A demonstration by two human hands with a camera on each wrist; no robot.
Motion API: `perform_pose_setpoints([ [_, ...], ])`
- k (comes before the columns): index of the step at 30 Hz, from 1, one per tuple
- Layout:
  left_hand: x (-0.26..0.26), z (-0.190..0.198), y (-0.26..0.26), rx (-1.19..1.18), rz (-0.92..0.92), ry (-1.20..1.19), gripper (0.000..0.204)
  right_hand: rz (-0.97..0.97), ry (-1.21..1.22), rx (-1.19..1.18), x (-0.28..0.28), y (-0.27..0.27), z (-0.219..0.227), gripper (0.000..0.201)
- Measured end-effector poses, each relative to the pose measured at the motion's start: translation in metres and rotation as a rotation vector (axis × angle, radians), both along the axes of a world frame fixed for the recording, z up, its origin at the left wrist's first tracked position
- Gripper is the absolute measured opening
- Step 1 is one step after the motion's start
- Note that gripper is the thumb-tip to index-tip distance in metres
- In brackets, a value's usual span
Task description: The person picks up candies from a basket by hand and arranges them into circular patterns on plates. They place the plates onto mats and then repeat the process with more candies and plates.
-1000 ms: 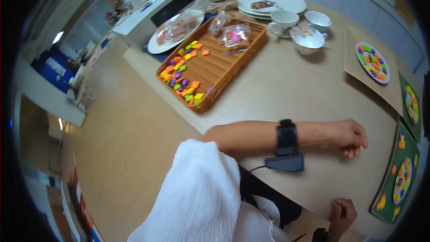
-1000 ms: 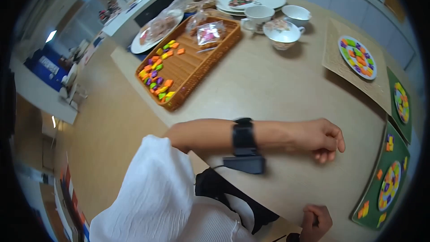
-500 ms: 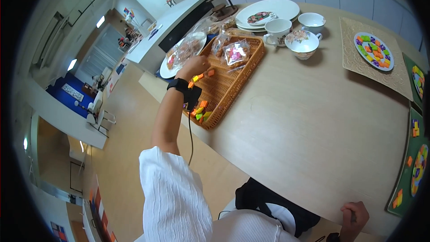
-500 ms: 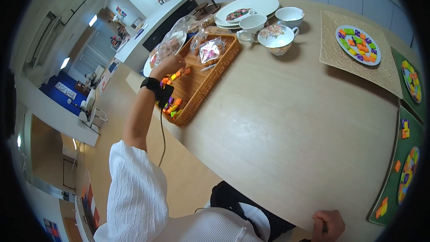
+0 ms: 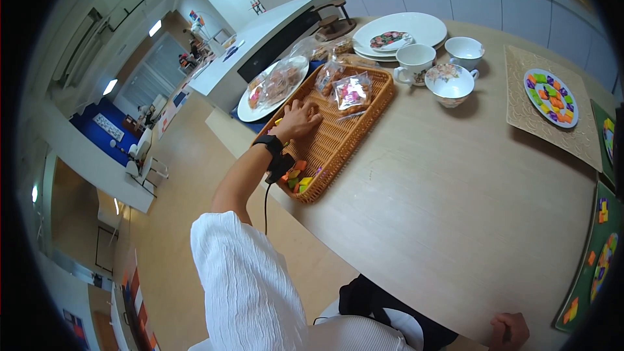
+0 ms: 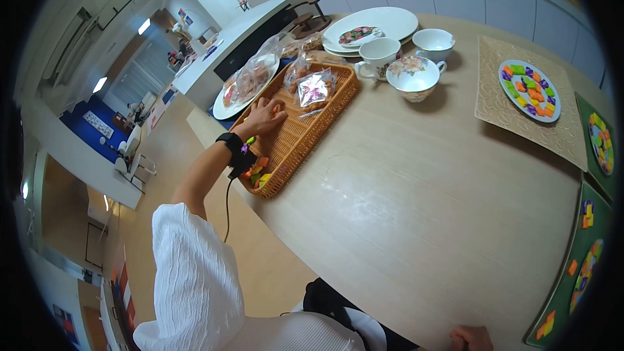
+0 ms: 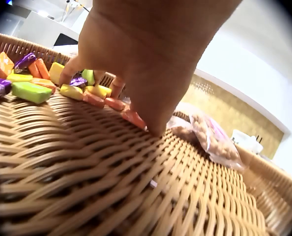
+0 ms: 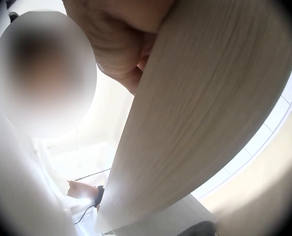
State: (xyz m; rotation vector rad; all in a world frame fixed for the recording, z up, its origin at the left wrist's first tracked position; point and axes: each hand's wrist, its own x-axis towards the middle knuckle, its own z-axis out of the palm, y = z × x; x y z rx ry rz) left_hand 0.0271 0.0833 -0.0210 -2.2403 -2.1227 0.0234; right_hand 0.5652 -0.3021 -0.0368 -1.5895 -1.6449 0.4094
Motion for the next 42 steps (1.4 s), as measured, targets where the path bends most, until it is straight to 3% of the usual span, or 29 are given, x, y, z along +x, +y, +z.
perform_pose_setpoints([
  [3,-0.009,0.013,-0.017,-0.01,-0.105,-0.034,0.042,-0.013,-0.012,-0.027,0.001,-0.003,0.0,0.013],
  [12,-0.053,0.01,-0.036,-0.186,-0.173,-0.097,0.033,-0.031,-0.024,-0.042,-0.002,-0.004,-0.002,0.012],
  [24,-0.031,0.029,-0.063,-0.256,-0.061,-0.034,0.029,-0.011,-0.054,0.026,-0.004,-0.005,-0.002,0.01],
  [36,-0.019,0.026,-0.075,-0.142,0.06,0.129,0.022,0.005,-0.083,0.069,-0.004,-0.007,-0.004,0.008],
  [39,-0.008,0.053,-0.071,-0.005,0.164,0.133,0.02,0.017,-0.087,0.062,-0.004,-0.007,-0.003,0.008],
  [40,0.001,0.066,-0.07,0.042,0.179,0.016,0.021,0.018,-0.071,0.055,-0.004,-0.007,-0.003,0.009],
  [42,0.02,0.078,-0.063,0.157,-0.01,-0.327,0.024,0.023,-0.001,-0.008,-0.004,-0.007,-0.003,0.01],
])
